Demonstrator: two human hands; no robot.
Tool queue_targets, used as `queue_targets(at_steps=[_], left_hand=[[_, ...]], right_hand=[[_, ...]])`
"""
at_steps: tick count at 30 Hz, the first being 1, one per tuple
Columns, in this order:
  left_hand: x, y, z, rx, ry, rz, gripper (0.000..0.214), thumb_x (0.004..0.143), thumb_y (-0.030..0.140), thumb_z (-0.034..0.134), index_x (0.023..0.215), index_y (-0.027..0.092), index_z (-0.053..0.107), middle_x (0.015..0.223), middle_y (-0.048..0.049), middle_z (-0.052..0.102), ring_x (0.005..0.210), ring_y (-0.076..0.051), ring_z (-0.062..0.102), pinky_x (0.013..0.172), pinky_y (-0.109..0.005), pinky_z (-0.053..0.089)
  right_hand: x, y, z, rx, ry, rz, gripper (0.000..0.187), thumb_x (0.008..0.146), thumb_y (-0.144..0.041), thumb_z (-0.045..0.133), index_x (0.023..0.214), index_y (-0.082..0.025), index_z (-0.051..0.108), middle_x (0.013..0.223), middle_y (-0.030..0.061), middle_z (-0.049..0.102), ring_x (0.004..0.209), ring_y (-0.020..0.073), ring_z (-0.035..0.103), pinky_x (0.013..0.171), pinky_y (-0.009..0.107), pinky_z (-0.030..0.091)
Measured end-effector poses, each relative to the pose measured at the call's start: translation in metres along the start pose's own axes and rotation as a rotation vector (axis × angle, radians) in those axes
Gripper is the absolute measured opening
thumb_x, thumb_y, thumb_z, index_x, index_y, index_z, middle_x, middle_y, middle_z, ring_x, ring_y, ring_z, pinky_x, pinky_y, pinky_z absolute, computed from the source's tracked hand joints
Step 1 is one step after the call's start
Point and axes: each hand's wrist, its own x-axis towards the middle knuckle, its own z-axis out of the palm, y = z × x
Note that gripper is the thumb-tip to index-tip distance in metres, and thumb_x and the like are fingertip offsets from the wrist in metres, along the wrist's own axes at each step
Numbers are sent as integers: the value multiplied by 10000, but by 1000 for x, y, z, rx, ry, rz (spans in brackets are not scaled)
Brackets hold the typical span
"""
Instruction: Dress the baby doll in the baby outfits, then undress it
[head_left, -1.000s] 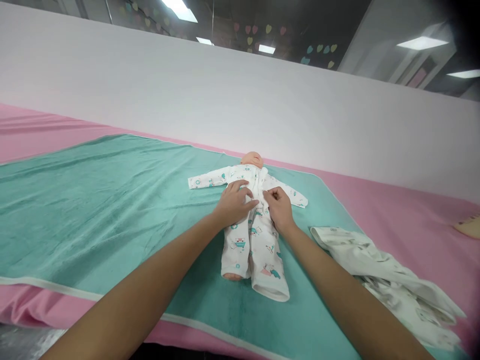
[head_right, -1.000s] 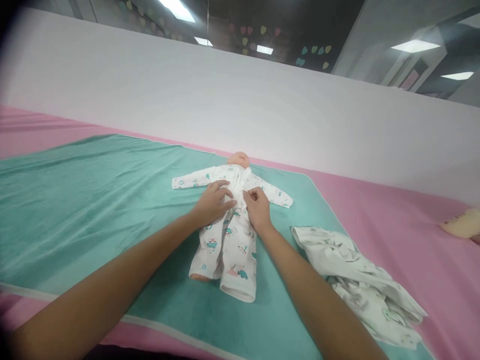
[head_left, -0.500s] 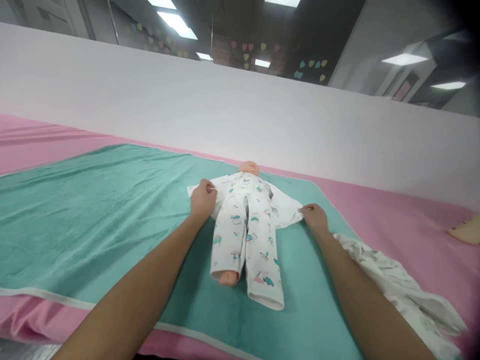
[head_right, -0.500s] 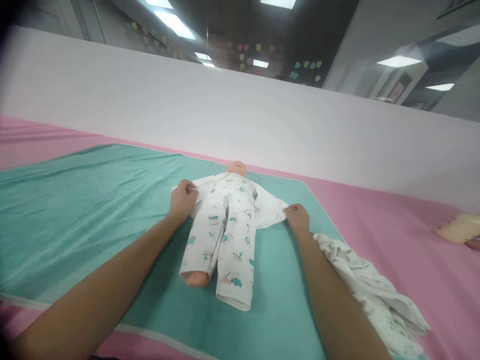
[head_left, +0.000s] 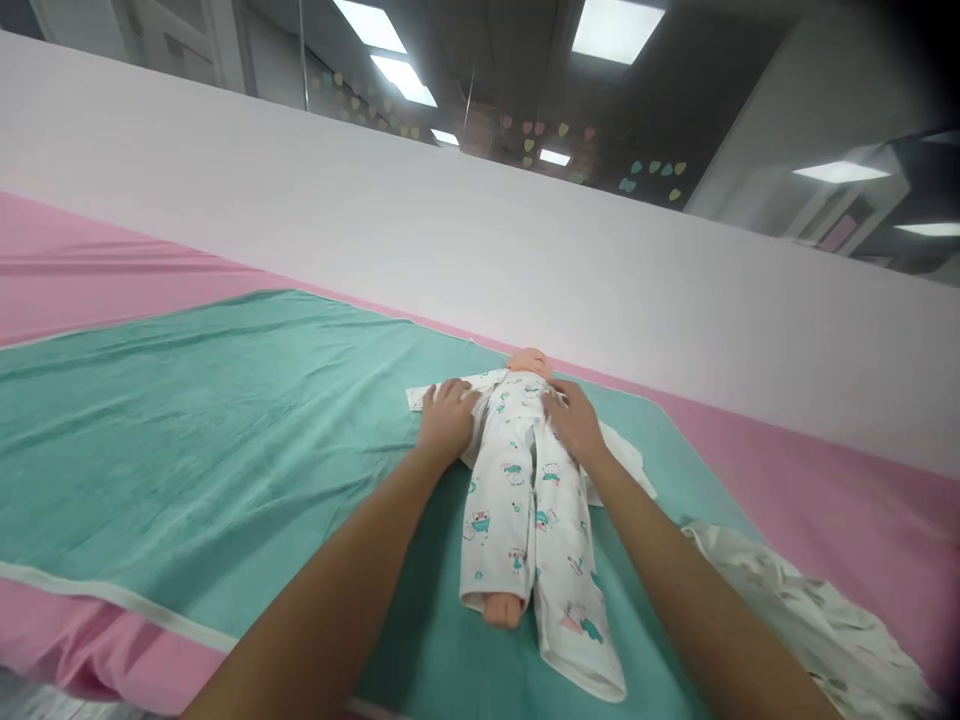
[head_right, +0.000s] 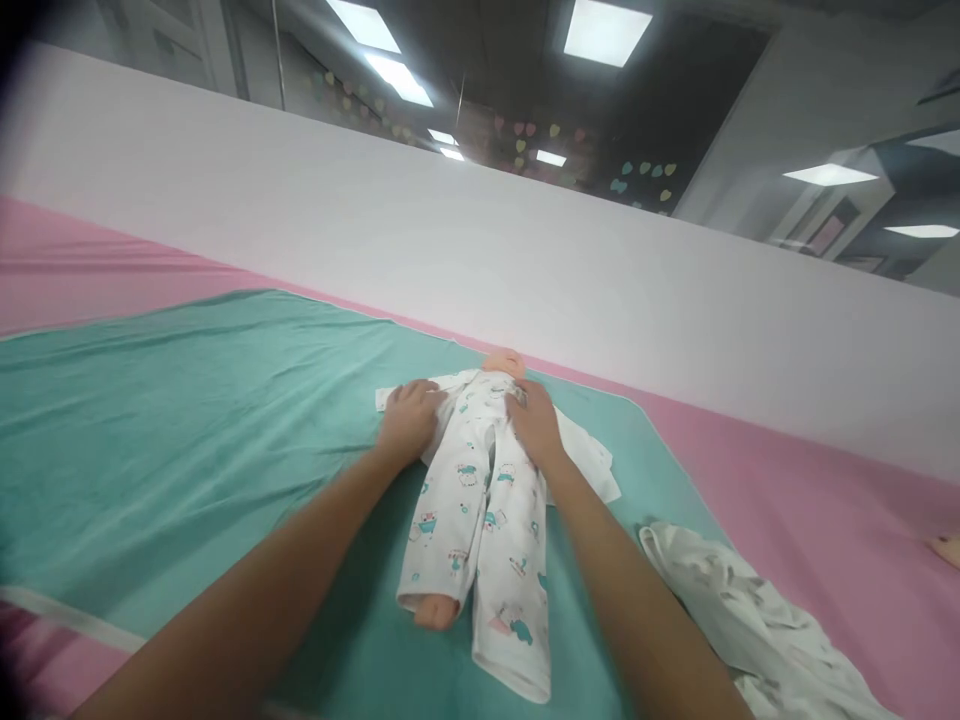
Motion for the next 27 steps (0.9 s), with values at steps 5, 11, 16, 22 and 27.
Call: queue_targets(at_steps=[5, 11, 16, 22, 27], left_hand=[[-5, 1, 20, 110, -64, 67, 237, 861, 296, 469, 1023, 236, 631, 1432, -99, 397, 1343, -329, 284, 1052, -610, 206], [-1, -7, 31, 123, -67, -42, 498, 879, 328, 422, 1352, 174, 429, 1459, -120, 357, 1367, -319, 249, 1082, -618, 159], [0, -3, 31, 194, -61, -133, 585, 878, 343, 418, 1418, 141, 320, 1462, -121, 350, 1372, -293, 233, 1109, -563, 156], [0, 0, 18, 244, -52, -89, 335, 867, 206, 414, 1174, 275, 527, 1408, -63, 416, 1356, -270, 254, 1060, -613, 190], [1, 1, 11, 230, -85, -139, 277, 868, 200, 398, 1107, 196, 538, 1396, -78, 425, 1281, -260, 358, 1057, -549, 247]], right_hand=[[80, -30, 41, -246, -385, -96, 230, 729, -364, 578, 843, -190, 675, 1048, 125, 650, 1012, 292, 560, 867, 415, 408], [114, -49, 76, -443, -640, -82, 213, 539, -311, 742, 737, -252, 693, 767, 53, 696, 791, 271, 622, 782, 461, 427], [102, -71, 105, -591, -693, -146, 131, 543, -156, 715, 665, -166, 667, 860, 137, 701, 992, 364, 584, 882, 523, 370], [96, -68, 69, -607, -804, -203, 403, 707, -305, 614, 1099, -212, 622, 1000, 115, 691, 874, 285, 640, 696, 351, 470], [98, -70, 37, -607, -782, -160, 497, 730, -474, 605, 1196, -303, 580, 1137, 82, 647, 918, 292, 629, 697, 357, 459]])
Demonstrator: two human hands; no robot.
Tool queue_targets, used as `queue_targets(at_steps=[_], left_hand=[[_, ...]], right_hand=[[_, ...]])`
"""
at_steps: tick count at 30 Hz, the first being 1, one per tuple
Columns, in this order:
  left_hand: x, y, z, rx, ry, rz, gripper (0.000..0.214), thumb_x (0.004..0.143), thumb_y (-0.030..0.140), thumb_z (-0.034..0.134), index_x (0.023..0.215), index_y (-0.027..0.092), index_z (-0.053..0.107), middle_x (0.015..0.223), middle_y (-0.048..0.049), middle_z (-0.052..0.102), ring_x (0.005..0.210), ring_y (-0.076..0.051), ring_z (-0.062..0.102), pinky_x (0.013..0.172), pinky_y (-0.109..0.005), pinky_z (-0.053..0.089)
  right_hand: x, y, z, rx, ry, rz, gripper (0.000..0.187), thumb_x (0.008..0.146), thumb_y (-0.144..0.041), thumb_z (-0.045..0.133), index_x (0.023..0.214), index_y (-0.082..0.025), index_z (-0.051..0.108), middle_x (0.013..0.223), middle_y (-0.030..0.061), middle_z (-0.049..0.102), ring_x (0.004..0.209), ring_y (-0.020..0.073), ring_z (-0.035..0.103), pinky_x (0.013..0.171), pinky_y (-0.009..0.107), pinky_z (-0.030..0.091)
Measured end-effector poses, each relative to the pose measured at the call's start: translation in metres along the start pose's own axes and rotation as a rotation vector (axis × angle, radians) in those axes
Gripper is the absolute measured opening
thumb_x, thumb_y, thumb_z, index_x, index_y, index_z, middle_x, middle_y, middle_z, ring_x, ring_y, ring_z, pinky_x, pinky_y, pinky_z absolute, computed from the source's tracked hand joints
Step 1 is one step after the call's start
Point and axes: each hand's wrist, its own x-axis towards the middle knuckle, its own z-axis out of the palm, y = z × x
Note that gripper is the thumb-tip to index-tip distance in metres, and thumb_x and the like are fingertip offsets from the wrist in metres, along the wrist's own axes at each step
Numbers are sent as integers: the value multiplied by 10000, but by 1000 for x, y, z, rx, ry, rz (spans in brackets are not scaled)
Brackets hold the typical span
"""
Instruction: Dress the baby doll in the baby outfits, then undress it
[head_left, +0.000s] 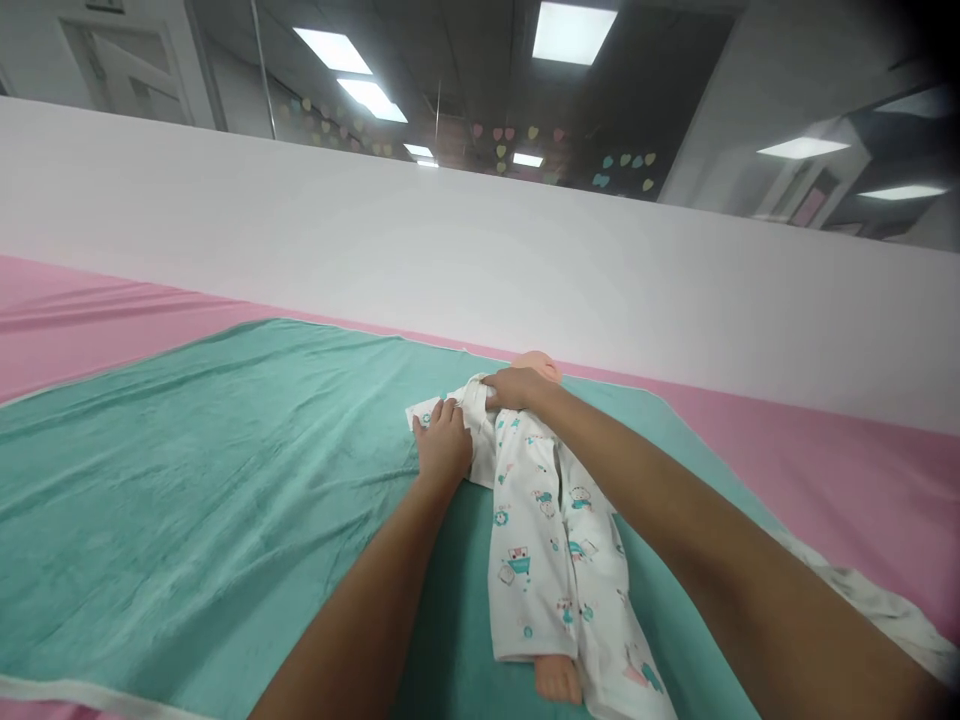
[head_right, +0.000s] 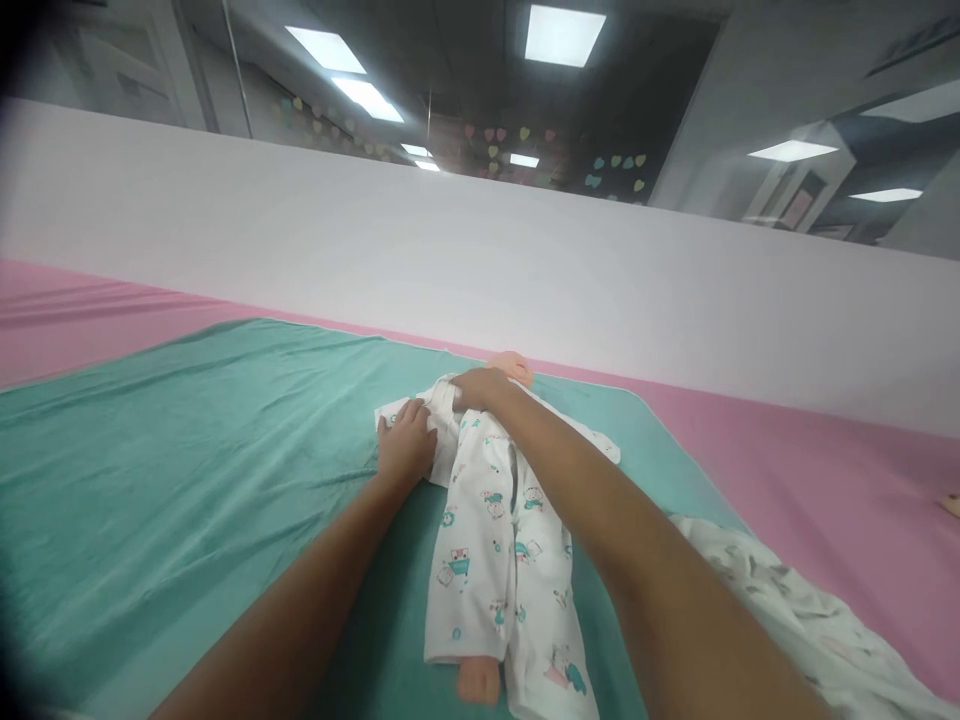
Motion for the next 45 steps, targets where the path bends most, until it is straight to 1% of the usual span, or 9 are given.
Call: queue_targets(at_steps=[4, 10, 23, 26, 30, 34, 37, 41, 45], left_hand=[[-2, 0, 0, 11, -71, -66, 248, 860, 250, 423, 1031, 155, 575, 1242, -120, 536, 1114, -255, 507, 1023, -476, 307], [-3, -2, 2, -5, -92, -101, 272, 867, 263, 401, 1033, 128, 569, 1138, -140, 579, 1107, -257, 511, 1043, -446, 274], [1, -5, 3, -95, -94, -190, 249, 833, 248, 442, 1025, 151, 569, 1152, -122, 585, 1135, -232, 512, 1078, -387, 244], [4, -6, -1, -126, -62, -274, 269, 833, 213, 426, 1073, 150, 531, 1129, -126, 589, 1100, -238, 541, 1012, -374, 336], [6, -8, -5, -191, 35, -375, 440, 847, 154, 348, 1287, 176, 354, 1287, -130, 496, 1042, -223, 576, 824, -334, 459], [5, -6, -4, -226, 151, -269, 496, 828, 132, 343, 1321, 191, 353, 1335, -114, 456, 1137, -240, 509, 837, -359, 459], [3, -3, -4, -109, 90, -159, 467, 812, 158, 383, 1271, 215, 443, 1299, -104, 496, 1195, -269, 447, 931, -445, 404], [4, -1, -4, -2, -18, -116, 466, 799, 179, 404, 1258, 218, 469, 1237, -108, 546, 1179, -282, 448, 971, -499, 355], [6, 0, -6, 31, -68, -109, 452, 805, 190, 381, 1247, 187, 475, 1194, -127, 567, 1093, -294, 511, 924, -496, 387]], right_hand=[[-13, 23, -8, 45, 37, 38, 504, 693, -579, 627, 1136, -339, 618, 1089, 48, 661, 952, 289, 612, 748, 377, 443], [-41, 65, -17, 118, 94, 47, 387, 663, -549, 677, 981, -329, 670, 982, 24, 676, 917, 271, 612, 765, 371, 436], [-76, 103, -35, 310, 90, 22, 478, 767, -474, 594, 1190, -250, 582, 1106, 56, 642, 900, 229, 612, 755, 331, 468], [-66, 95, -27, 277, 114, 1, 493, 767, -510, 577, 1193, -263, 570, 1107, 44, 644, 945, 253, 609, 792, 348, 463], [-36, 57, -5, 219, 99, -79, 482, 723, -508, 625, 1153, -292, 589, 1119, 32, 645, 985, 263, 598, 821, 341, 440], [-10, 14, 15, 220, 87, -144, 377, 686, -447, 674, 1034, -311, 633, 1028, 10, 679, 871, 229, 630, 722, 302, 451], [-5, -5, 23, 241, 178, -123, 394, 679, -430, 686, 1040, -283, 632, 1038, 39, 678, 932, 260, 616, 757, 327, 444], [-28, 5, 31, 323, 383, -62, 370, 909, -426, 370, 1199, -269, 538, 1247, 34, 585, 1122, 213, 534, 882, 320, 412], [-88, 62, 69, 452, 565, 33, 437, 963, -391, 199, 1294, -268, 457, 1362, 5, 492, 1229, 158, 449, 987, 292, 354]])
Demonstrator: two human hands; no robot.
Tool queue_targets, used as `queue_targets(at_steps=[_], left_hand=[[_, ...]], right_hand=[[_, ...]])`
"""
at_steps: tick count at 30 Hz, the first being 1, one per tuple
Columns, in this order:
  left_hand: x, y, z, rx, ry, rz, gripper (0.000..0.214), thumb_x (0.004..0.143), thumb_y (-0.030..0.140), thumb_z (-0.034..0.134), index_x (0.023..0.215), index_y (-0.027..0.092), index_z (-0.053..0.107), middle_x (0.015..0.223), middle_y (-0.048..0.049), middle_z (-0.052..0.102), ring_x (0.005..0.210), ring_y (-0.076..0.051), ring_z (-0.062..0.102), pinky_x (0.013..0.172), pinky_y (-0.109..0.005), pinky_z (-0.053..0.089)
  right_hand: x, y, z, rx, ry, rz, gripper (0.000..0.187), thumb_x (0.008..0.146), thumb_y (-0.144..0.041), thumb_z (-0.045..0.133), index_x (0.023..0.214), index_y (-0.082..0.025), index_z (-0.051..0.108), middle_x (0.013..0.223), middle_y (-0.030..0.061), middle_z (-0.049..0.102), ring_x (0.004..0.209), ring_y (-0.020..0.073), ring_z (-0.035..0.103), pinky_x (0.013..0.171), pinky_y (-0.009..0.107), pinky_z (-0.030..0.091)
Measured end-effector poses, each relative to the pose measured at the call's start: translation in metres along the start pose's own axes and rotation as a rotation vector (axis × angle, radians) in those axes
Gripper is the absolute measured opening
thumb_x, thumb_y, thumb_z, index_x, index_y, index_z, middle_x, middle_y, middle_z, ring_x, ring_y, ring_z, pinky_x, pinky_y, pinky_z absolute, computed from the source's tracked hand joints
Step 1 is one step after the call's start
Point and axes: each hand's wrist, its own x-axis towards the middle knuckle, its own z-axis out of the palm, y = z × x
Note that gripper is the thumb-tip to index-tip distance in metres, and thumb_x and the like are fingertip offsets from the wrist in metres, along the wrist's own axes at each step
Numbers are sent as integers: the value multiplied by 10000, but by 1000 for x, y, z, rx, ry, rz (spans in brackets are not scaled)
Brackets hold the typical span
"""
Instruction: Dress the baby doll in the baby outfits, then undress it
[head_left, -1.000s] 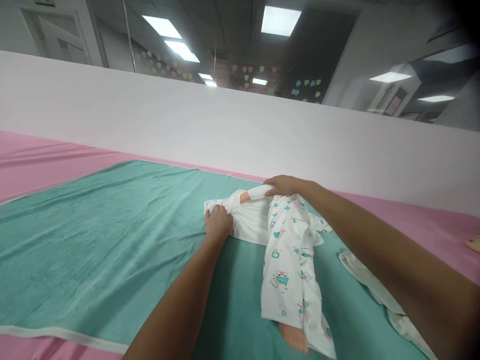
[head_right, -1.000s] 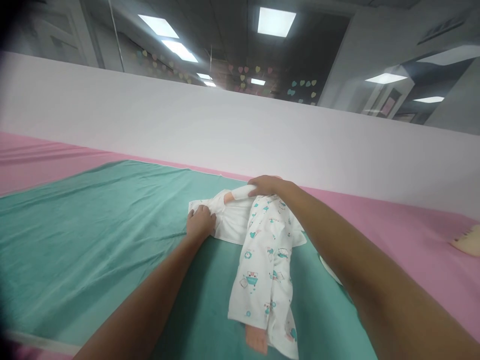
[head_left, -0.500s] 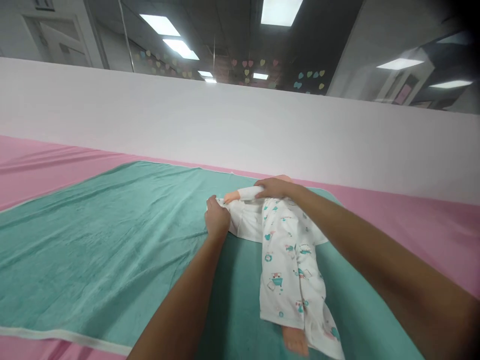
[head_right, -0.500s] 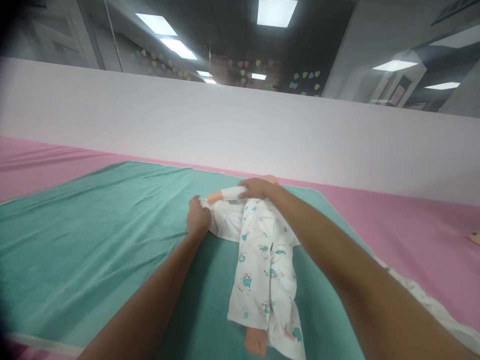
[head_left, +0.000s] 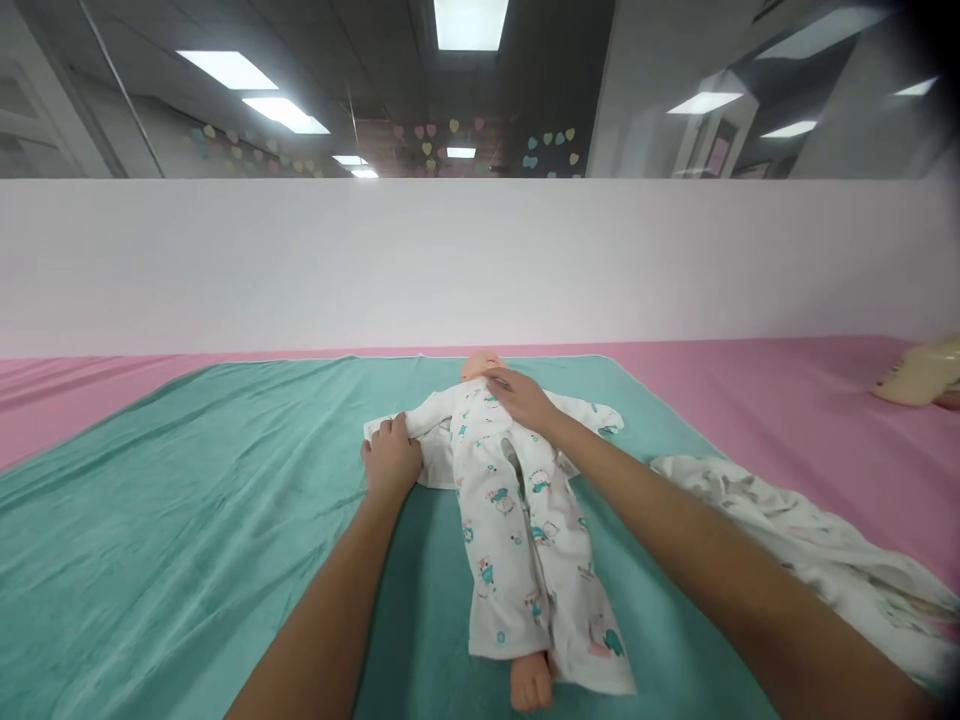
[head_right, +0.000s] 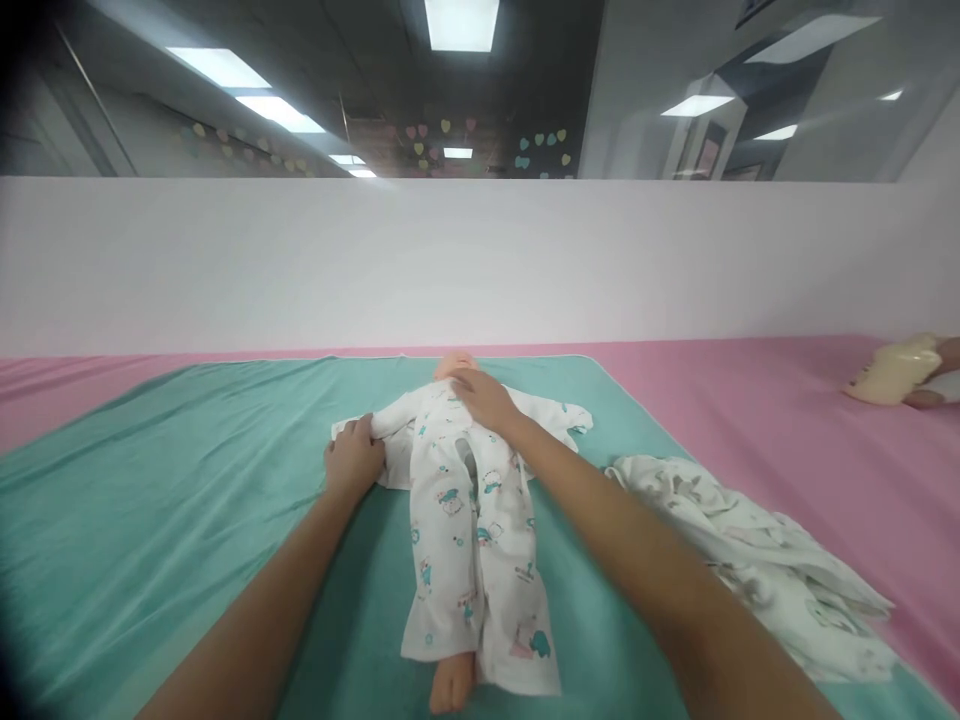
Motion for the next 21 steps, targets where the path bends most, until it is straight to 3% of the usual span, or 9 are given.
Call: queue_targets(at_steps=[1, 5, 7, 10, 13, 15, 16, 18, 21], left_hand=[[0, 1, -1, 2, -5, 2, 449, 806, 186, 375, 1244, 188, 477, 1193, -126, 569, 1093, -296, 512, 920, -495, 391], [-2, 2, -3, 4, -2, 26, 459, 808, 162, 357, 1251, 176, 475, 1259, -120, 545, 1155, -296, 483, 960, -493, 374], [-5, 5, -6, -2, 52, 92, 455, 811, 148, 351, 1245, 160, 485, 1341, -105, 488, 1250, -273, 407, 1037, -461, 322], [-8, 24, -15, -93, 134, 185, 409, 844, 158, 326, 1209, 176, 510, 1381, -57, 452, 1312, -188, 337, 1101, -334, 275], [-7, 71, -29, -166, 122, 247, 379, 874, 196, 310, 1200, 203, 505, 1343, -38, 483, 1264, -149, 393, 1072, -261, 314], [-3, 116, -34, -106, 23, 389, 394, 886, 191, 296, 1234, 208, 481, 1318, -41, 505, 1229, -151, 428, 1037, -257, 344], [0, 139, -34, -17, -88, 486, 402, 886, 171, 293, 1237, 206, 486, 1294, -52, 525, 1204, -158, 451, 1017, -269, 356], [6, 181, -28, 151, -281, 630, 348, 855, 157, 380, 1147, 204, 565, 1226, -81, 572, 1183, -204, 470, 1023, -336, 331], [18, 223, -9, 226, -386, 623, 319, 761, 177, 545, 1072, 167, 613, 1146, -142, 611, 1128, -278, 514, 978, -427, 347]], right_hand=[[-20, 21, -5, 16, 46, 82, 436, 958, -406, 224, 1316, -277, 437, 1372, 0, 481, 1241, 157, 438, 1007, 296, 340], [-91, 100, -14, -36, 87, 330, 473, 885, -374, 429, 1309, -167, 453, 1354, 117, 483, 1265, 266, 399, 1048, 419, 274], [-107, 123, -15, -48, 83, 417, 486, 859, -374, 476, 1301, -175, 456, 1360, 120, 473, 1243, 283, 416, 1024, 424, 292], [-110, 136, -15, -45, 93, 481, 458, 851, -420, 481, 1250, -196, 496, 1316, 124, 500, 1186, 300, 448, 974, 434, 318], [-104, 138, -16, -13, 110, 499, 398, 825, -449, 509, 1144, -216, 557, 1176, 119, 573, 1092, 305, 489, 897, 418, 352], [-102, 139, -17, 21, 129, 491, 378, 801, -442, 538, 1104, -218, 564, 1093, 112, 596, 1029, 296, 508, 852, 395, 364], [-102, 140, -18, 41, 141, 487, 375, 788, -436, 553, 1090, -213, 563, 1054, 109, 601, 996, 289, 517, 831, 383, 368], [-103, 142, -20, 86, 168, 484, 365, 768, -424, 569, 1063, -210, 555, 985, 93, 604, 924, 267, 532, 787, 356, 377], [-105, 146, -21, 175, 217, 481, 281, 763, -423, 546, 961, -224, 545, 899, 40, 595, 821, 217, 534, 716, 307, 390]])
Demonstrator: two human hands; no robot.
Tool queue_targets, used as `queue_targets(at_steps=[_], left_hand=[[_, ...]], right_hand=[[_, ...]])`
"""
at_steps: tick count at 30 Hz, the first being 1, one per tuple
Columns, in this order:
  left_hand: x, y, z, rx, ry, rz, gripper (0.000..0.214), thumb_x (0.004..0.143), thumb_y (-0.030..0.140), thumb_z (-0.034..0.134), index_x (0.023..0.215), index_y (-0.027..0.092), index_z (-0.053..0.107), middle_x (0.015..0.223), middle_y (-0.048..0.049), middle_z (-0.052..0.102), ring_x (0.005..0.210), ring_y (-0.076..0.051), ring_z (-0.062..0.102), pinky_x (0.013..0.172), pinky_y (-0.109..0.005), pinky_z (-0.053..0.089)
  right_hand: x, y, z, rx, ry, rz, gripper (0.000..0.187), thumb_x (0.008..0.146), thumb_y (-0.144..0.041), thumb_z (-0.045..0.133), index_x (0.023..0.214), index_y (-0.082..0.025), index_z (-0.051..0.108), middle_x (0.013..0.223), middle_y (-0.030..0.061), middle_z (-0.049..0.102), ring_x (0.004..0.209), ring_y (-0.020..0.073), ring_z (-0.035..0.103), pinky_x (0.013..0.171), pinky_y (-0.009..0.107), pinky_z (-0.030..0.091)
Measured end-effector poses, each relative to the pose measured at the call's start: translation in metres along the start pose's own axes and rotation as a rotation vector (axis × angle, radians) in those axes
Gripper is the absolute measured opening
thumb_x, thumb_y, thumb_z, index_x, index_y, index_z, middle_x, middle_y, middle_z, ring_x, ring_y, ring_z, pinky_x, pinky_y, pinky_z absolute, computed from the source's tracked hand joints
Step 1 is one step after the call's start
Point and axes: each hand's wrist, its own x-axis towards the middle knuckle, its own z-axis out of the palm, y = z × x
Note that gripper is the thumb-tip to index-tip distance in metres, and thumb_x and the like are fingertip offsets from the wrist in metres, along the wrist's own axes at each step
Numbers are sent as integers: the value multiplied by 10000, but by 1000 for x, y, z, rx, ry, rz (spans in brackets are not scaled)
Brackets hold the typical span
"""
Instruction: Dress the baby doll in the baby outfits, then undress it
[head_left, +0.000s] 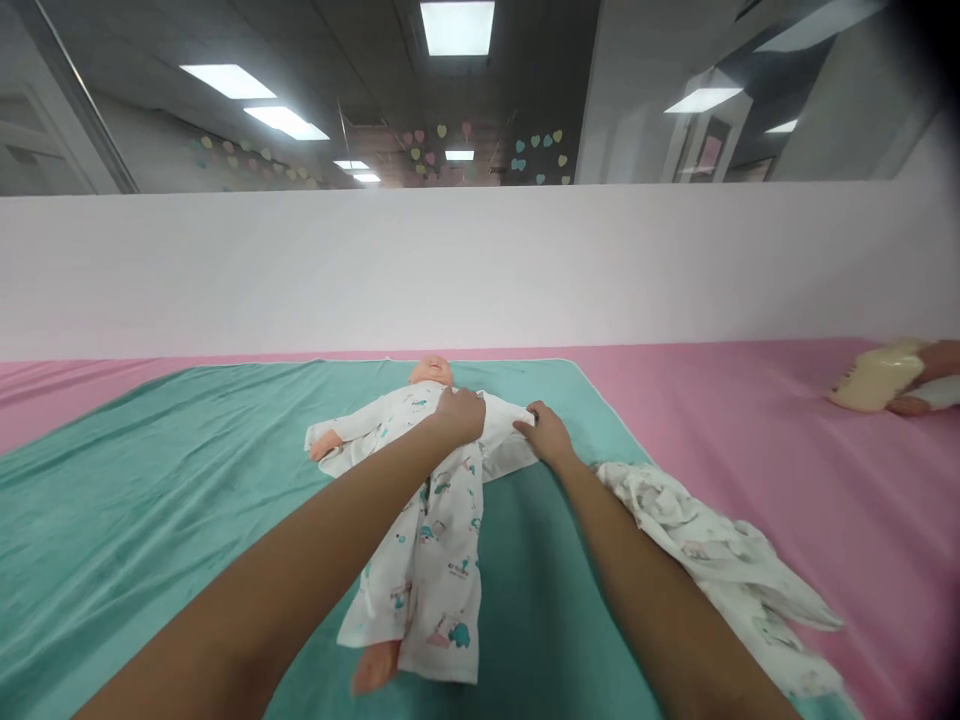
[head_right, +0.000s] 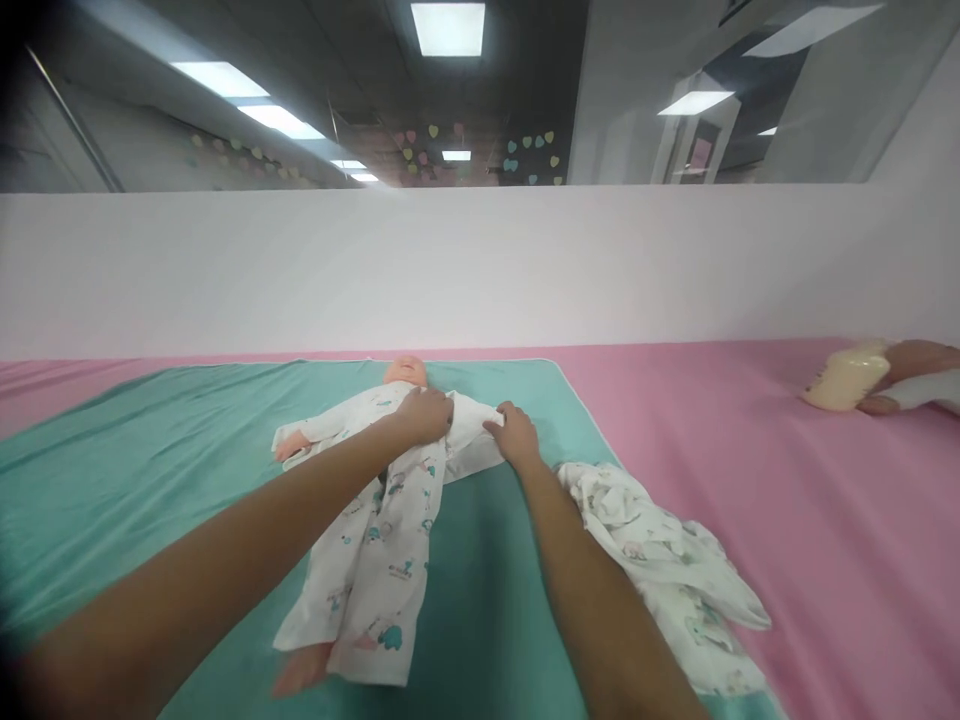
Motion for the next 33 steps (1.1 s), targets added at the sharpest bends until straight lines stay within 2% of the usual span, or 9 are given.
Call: queue_targets(at_steps=[5, 12, 15, 18, 21, 23, 26, 29, 33], left_hand=[[29, 8, 13, 38, -69, -83, 509, 670, 156, 630, 1175, 138, 570, 1206, -208, 573, 1120, -350, 514, 937, -518, 337], [30, 4, 5, -18, -52, -60, 287, 713, 94, 598, 981, 156, 677, 1086, -164, 657, 1060, -319, 568, 903, -470, 374], [26, -11, -10, -25, -33, -68, 264, 767, 108, 557, 994, 171, 675, 1147, -152, 634, 1106, -318, 544, 911, -461, 371], [20, -37, -30, -11, -35, -97, 251, 791, 173, 569, 1025, 165, 660, 1141, -155, 627, 1096, -323, 543, 914, -452, 371], [8, -62, -46, 17, -17, -167, 368, 780, 231, 598, 1142, 163, 586, 1149, -168, 603, 1080, -340, 539, 896, -462, 378], [-1, -69, -50, 38, 21, -202, 440, 791, 210, 580, 1223, 165, 512, 1177, -170, 575, 1094, -337, 526, 893, -459, 374], [-9, -59, -40, 48, 56, -193, 448, 811, 148, 535, 1254, 161, 469, 1204, -166, 551, 1119, -323, 504, 903, -442, 361], [-8, -31, -19, 22, 47, -162, 385, 825, 125, 504, 1209, 149, 508, 1189, -165, 563, 1103, -316, 511, 892, -444, 365], [-8, -2, -2, -37, 22, -129, 306, 769, 163, 594, 1074, 138, 596, 1121, -165, 605, 1057, -318, 539, 905, -470, 361]], right_hand=[[2, 0, 1, 166, 81, -28, 222, 764, -447, 487, 764, -227, 462, 719, -21, 514, 691, 170, 480, 652, 273, 401], [6, 2, 7, 284, 213, -3, 271, 746, -477, 500, 704, -233, 389, 644, -29, 418, 624, 159, 423, 596, 277, 394], [10, 12, 13, 316, 272, 78, 282, 734, -489, 507, 721, -226, 407, 661, -23, 435, 629, 157, 427, 582, 276, 392], [12, 22, 17, 346, 332, 175, 279, 729, -483, 504, 733, -218, 416, 677, -18, 445, 625, 151, 426, 565, 272, 390], [14, 25, 19, 369, 375, 247, 256, 737, -459, 489, 747, -211, 426, 694, -11, 454, 620, 149, 430, 557, 275, 389], [15, 24, 19, 380, 375, 256, 256, 721, -452, 517, 744, -208, 444, 700, -8, 469, 631, 153, 443, 567, 278, 393], [15, 19, 19, 402, 340, 228, 280, 689, -463, 562, 756, -204, 482, 703, -8, 502, 643, 158, 474, 575, 277, 409], [15, 16, 18, 425, 318, 215, 306, 707, -477, 528, 822, -196, 493, 704, -4, 528, 635, 162, 509, 556, 275, 433], [14, 14, 17, 410, 310, 220, 341, 754, -481, 451, 898, -175, 495, 742, 27, 574, 662, 184, 563, 582, 301, 471]])
